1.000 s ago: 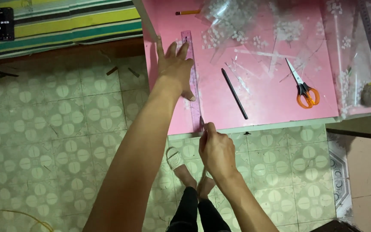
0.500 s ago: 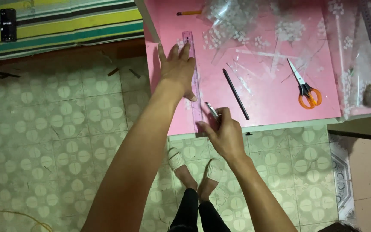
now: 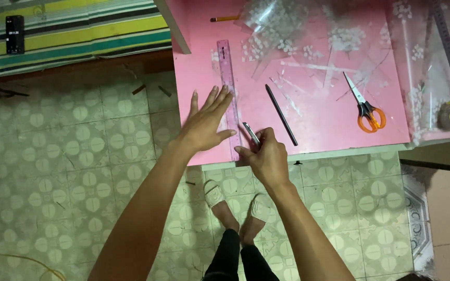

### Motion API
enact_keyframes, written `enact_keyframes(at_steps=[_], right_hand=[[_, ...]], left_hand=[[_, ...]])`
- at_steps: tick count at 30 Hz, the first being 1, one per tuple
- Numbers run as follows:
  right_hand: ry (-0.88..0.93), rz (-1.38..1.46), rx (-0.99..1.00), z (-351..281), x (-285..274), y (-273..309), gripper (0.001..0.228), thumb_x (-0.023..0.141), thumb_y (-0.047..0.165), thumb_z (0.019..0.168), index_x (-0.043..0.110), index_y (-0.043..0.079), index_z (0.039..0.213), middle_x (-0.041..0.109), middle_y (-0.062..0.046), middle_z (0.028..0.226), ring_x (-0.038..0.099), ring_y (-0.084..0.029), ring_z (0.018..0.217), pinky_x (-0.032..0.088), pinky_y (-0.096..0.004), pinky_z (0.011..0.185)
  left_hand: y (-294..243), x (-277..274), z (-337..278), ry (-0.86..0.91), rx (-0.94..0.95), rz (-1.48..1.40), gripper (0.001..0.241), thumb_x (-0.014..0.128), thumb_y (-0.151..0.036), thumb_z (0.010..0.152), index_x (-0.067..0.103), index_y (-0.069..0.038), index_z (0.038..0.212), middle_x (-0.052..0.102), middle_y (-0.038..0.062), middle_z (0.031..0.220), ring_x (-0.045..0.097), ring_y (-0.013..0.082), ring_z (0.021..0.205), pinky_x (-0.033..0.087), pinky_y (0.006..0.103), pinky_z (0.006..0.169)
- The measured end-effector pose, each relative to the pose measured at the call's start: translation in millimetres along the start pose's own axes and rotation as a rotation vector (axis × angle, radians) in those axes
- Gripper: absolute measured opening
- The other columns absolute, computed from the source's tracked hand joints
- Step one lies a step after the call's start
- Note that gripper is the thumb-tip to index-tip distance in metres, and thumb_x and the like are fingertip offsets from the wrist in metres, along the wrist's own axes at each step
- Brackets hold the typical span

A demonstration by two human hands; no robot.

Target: Measuring, marking, and cutting decorative film at a desk before applying it to a glass door surface.

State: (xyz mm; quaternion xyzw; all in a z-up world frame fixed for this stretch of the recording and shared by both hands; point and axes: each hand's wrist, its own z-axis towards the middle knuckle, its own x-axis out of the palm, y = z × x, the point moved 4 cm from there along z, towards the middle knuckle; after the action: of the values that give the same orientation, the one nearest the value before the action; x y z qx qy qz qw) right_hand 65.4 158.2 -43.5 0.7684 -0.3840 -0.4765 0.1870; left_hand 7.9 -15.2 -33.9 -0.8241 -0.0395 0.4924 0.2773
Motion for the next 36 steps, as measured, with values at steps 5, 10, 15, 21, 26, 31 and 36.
enact_keyframes(at_steps=[5, 10, 15, 21, 26, 31, 36], right_hand=[[0.0, 0.003, 0.017, 0, 0, -3, 0.058, 0.093, 0.04, 0.074, 0.059, 0.006, 0.106, 0.073, -0.018, 0.085, 0.074, -0.042, 0.095, 0.056, -0.049, 0.087], [0.02, -0.004, 0.051, 7, 3, -12, 0.06, 0.095, 0.043, 0.069, 0.061, 0.01, 0.106, 0.073, -0.011, 0.081, 0.075, -0.036, 0.093, 0.058, -0.046, 0.086], [0.006, 0.041, 0.047, 2, 3, -6, 0.057, 0.096, 0.037, 0.07, 0.063, 0.007, 0.105, 0.073, -0.015, 0.082, 0.075, -0.037, 0.092, 0.056, -0.045, 0.086], [-0.003, 0.036, 0.051, 7, 4, -12, 0.057, 0.097, 0.038, 0.068, 0.064, 0.008, 0.104, 0.072, -0.012, 0.081, 0.075, -0.035, 0.09, 0.057, -0.043, 0.084], [0.026, 0.041, 0.062, -1, 2, -2, 0.057, 0.096, 0.039, 0.069, 0.064, 0.009, 0.104, 0.072, -0.012, 0.079, 0.075, -0.034, 0.09, 0.056, -0.043, 0.084], [0.009, 0.038, 0.042, 7, 2, -12, 0.057, 0.096, 0.039, 0.07, 0.063, 0.007, 0.104, 0.072, -0.015, 0.08, 0.074, -0.036, 0.09, 0.056, -0.043, 0.084], [0.036, 0.0, 0.0, 3, 0, -10, 0.054, 0.091, 0.04, 0.076, 0.062, 0.009, 0.11, 0.073, -0.015, 0.082, 0.074, -0.038, 0.094, 0.056, -0.047, 0.085]], left_hand=[[4, 6, 0, 0.048, 0.001, 0.078, 0.11, 0.073, -0.056, 0.085, 0.013, -0.008, 0.164, 0.005, 0.011, 0.173, -0.003, 0.0292, 0.159, -0.014, 0.0622, 0.123], [9, 12, 2, 0.042, 0.007, 0.084, 0.109, 0.072, -0.056, 0.087, 0.011, -0.008, 0.164, 0.004, 0.012, 0.173, -0.005, 0.0295, 0.159, -0.016, 0.0616, 0.122], [13, 16, 4, 0.022, 0.027, 0.074, 0.113, 0.072, -0.058, 0.086, 0.008, -0.009, 0.165, 0.0, 0.01, 0.173, -0.007, 0.0291, 0.159, -0.018, 0.0618, 0.121], [14, 16, 4, 0.031, 0.029, 0.048, 0.114, 0.073, -0.058, 0.086, 0.008, -0.009, 0.165, -0.001, 0.009, 0.173, -0.009, 0.0285, 0.158, -0.018, 0.0613, 0.121], [13, 15, 3, 0.038, 0.024, 0.044, 0.113, 0.072, -0.058, 0.086, 0.007, -0.01, 0.165, -0.002, 0.008, 0.173, -0.009, 0.0279, 0.158, -0.019, 0.06, 0.121], [12, 14, 4, 0.043, 0.026, 0.051, 0.113, 0.071, -0.059, 0.087, 0.007, -0.01, 0.165, -0.002, 0.008, 0.173, -0.009, 0.0277, 0.158, -0.019, 0.0595, 0.121], [9, 10, 4, 0.071, 0.002, 0.086, 0.113, 0.072, -0.059, 0.086, 0.007, -0.01, 0.165, -0.001, 0.009, 0.173, -0.008, 0.0277, 0.159, -0.018, 0.06, 0.122]])
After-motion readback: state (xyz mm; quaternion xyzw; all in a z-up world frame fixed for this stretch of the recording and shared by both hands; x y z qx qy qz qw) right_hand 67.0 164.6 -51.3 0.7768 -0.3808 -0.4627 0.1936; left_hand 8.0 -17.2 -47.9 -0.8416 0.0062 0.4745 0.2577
